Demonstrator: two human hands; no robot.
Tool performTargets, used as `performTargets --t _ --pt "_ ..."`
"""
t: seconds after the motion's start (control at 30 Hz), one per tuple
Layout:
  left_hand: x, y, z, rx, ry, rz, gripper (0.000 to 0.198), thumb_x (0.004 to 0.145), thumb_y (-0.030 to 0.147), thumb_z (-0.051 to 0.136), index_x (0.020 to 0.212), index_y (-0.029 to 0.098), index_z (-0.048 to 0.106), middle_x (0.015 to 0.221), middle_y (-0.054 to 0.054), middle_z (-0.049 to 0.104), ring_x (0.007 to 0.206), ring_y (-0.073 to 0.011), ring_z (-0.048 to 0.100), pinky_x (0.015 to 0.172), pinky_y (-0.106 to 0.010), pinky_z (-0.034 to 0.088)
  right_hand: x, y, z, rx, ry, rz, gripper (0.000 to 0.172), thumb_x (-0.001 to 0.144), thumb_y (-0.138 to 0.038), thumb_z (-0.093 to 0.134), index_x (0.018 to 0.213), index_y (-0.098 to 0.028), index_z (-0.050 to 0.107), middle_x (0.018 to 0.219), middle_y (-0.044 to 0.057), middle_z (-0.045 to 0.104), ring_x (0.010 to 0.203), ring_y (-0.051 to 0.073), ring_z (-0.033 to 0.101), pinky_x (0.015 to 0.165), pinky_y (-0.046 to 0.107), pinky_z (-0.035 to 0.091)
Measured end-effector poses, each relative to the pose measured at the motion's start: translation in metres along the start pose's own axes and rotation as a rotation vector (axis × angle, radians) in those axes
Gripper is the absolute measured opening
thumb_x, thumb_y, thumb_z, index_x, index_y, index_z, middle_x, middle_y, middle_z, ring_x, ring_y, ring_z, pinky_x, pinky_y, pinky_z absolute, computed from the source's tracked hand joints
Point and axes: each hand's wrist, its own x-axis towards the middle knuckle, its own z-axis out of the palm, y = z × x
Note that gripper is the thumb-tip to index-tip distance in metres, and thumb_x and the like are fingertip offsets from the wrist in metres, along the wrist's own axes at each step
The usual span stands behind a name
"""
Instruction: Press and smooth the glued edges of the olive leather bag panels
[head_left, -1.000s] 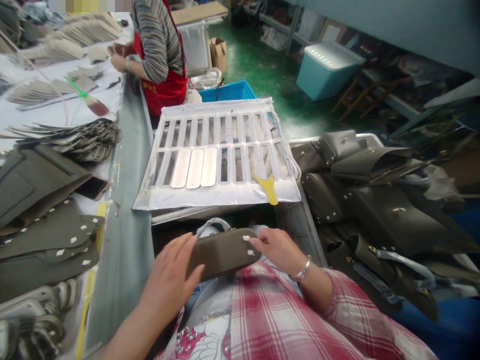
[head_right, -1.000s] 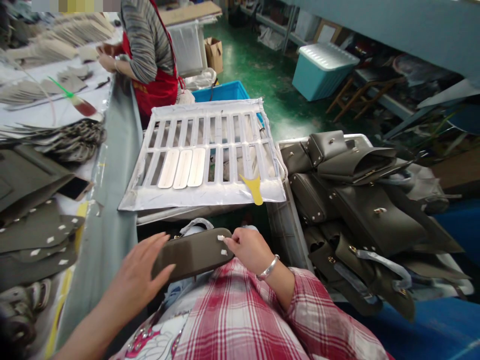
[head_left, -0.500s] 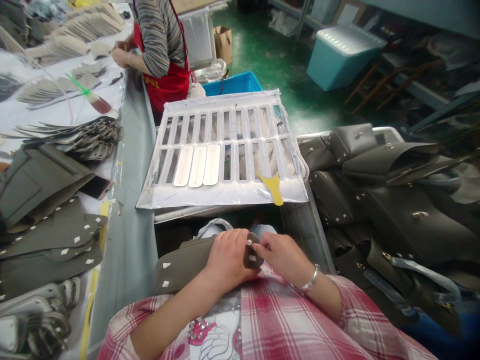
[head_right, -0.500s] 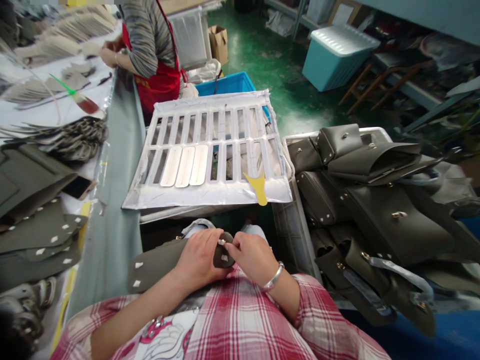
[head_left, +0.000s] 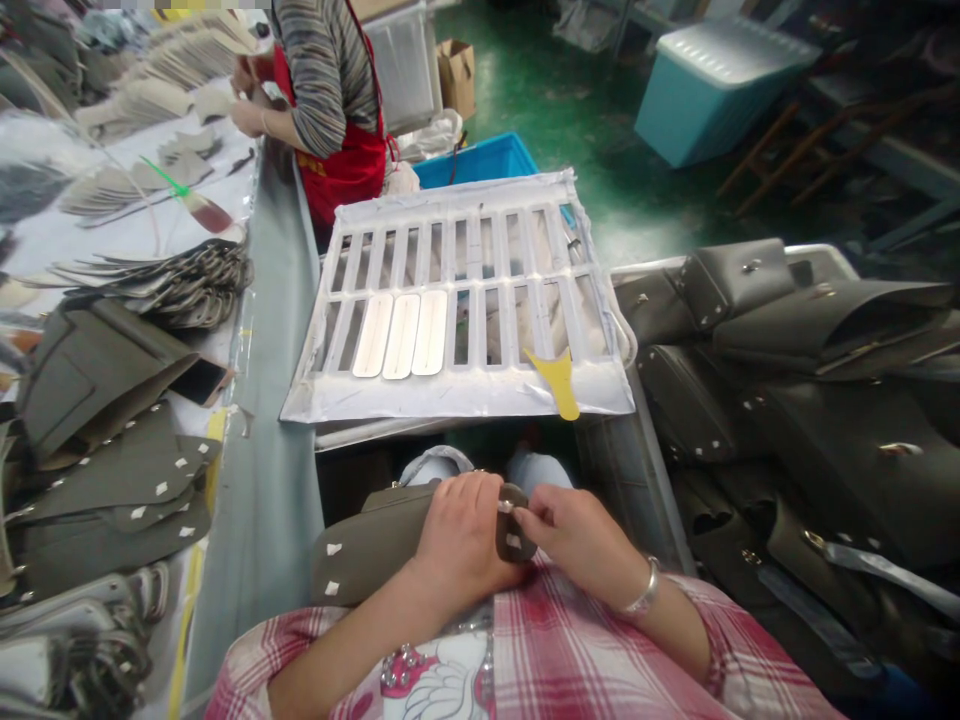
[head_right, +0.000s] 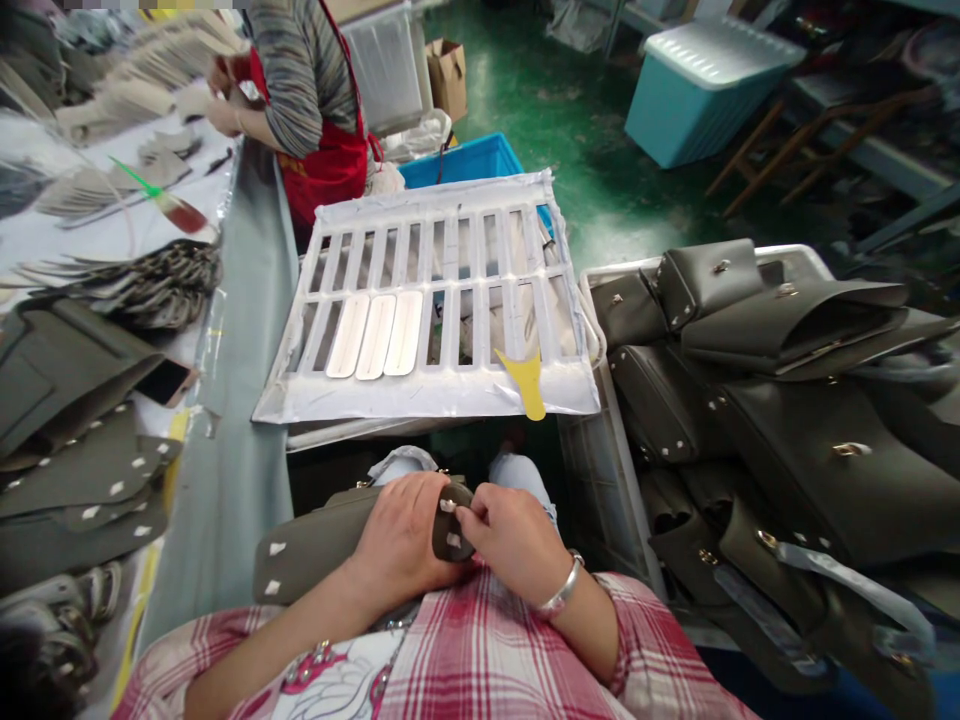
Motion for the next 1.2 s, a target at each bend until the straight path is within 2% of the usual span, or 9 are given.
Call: performTargets --t 0.2,0.37,0.63,0.73,0.8,0.9,1.0,1.07,1.2 --pt "-0.002 -0.004 -0.002 0.017 -0.026 0.025 0.061 0.056 0.039 0.069 0.107 0.014 0.049 0.105 -0.013 0.057 0.099 -0.0305 0.051 0.091 -0.045 0.038 0.002 0.001 0.002 0.041 0.016 0.012 0.022 0.078 -0.031 0.053 0.06 -0.019 0.048 0.056 -0.001 0.055 0.053 0.012 0.047 0.049 0.024 0.027" --pt "-0.019 -0.022 -0.015 0.056 -0.032 0.129 0.104 0.052 0.056 0.075 0.133 0.01 0.03 0.135 -0.018 0.04 0.126 -0.0352 0.033 0.106 -0.051 0.023 0.003 0.004 0.015 0.136 0.098 -0.022 0.023 0.078 -0.035 0.053 0.069 -0.021 0.038 0.058 -0.004 0.046 0.053 0.011 0.041 0.05 0.024 0.03" --pt "-0.025 -0.022 -0.017 0.044 -0.021 0.045 0.07 0.055 0.04 0.071 0.115 0.013 0.048 0.113 -0.013 0.055 0.106 -0.0298 0.049 0.103 -0.047 0.029 0.003 0.01 0.026 0.362 0.059 -0.067 0.028 0.079 -0.046 0.051 0.08 -0.019 0.044 0.071 0.0 0.051 0.062 0.013 0.05 0.057 0.026 0.043" --pt "-0.04 -0.032 -0.031 0.057 -0.034 0.085 0.086 0.056 0.048 0.073 0.127 0.013 0.039 0.129 -0.015 0.047 0.121 -0.0322 0.038 0.109 -0.053 0.014 -0.002 0.009 0.018 0.183 0.139 -0.093 0.037 0.08 -0.049 0.051 0.097 -0.016 0.047 0.084 0.005 0.059 0.071 0.017 0.057 0.064 0.031 0.049" --pt "-0.062 -0.05 -0.049 0.043 -0.017 0.067 0.098 0.057 0.054 0.073 0.136 0.015 0.029 0.14 -0.014 0.037 0.13 -0.033 0.028 0.109 -0.056 0.008 -0.006 -0.001 0.012 -0.055 0.273 -0.239 0.051 0.079 -0.052 0.054 0.114 -0.016 0.045 0.104 0.011 0.058 0.09 0.022 0.058 0.079 0.038 0.05" --pt "-0.105 -0.086 -0.076 -0.069 0.115 -0.13 0.091 0.06 0.052 0.073 0.135 0.019 0.032 0.138 -0.011 0.039 0.128 -0.0296 0.032 0.109 -0.048 0.019 -0.007 -0.028 0.015 -0.397 0.28 -0.605 0.077 0.075 -0.056 0.059 0.134 -0.015 0.032 0.132 0.015 0.044 0.12 0.029 0.042 0.101 0.046 0.037" --pt "-0.144 -0.118 -0.087 -0.319 0.28 -0.466 0.051 0.071 0.044 0.067 0.112 0.02 0.05 0.109 -0.007 0.057 0.1 -0.0207 0.054 0.088 -0.033 0.043 0.001 -0.064 0.041 -0.56 0.146 -0.844 0.092 0.07 -0.058 0.063 0.139 -0.011 0.025 0.14 0.016 0.036 0.127 0.03 0.034 0.105 0.047 0.033" --pt "-0.158 -0.13 -0.082 -0.471 0.321 -0.615 0.034 0.073 0.043 0.065 0.096 0.019 0.054 0.086 -0.001 0.058 0.077 -0.0153 0.056 0.07 -0.026 0.045 0.009 -0.086 0.065 -0.59 0.088 -0.92 0.096 0.066 -0.059 0.066 0.139 -0.009 0.028 0.14 0.017 0.036 0.127 0.031 0.034 0.105 0.047 0.032" --pt "-0.163 -0.141 -0.066 -0.646 0.361 -0.668 0.028 0.073 0.042 0.065 0.078 0.018 0.052 0.063 0.006 0.048 0.058 -0.0094 0.045 0.055 -0.021 0.036 0.025 -0.113 0.103 -0.604 0.039 -0.951 0.094 0.064 -0.057 0.069 0.135 -0.006 0.035 0.134 0.019 0.044 0.122 0.032 0.04 0.102 0.047 0.034"
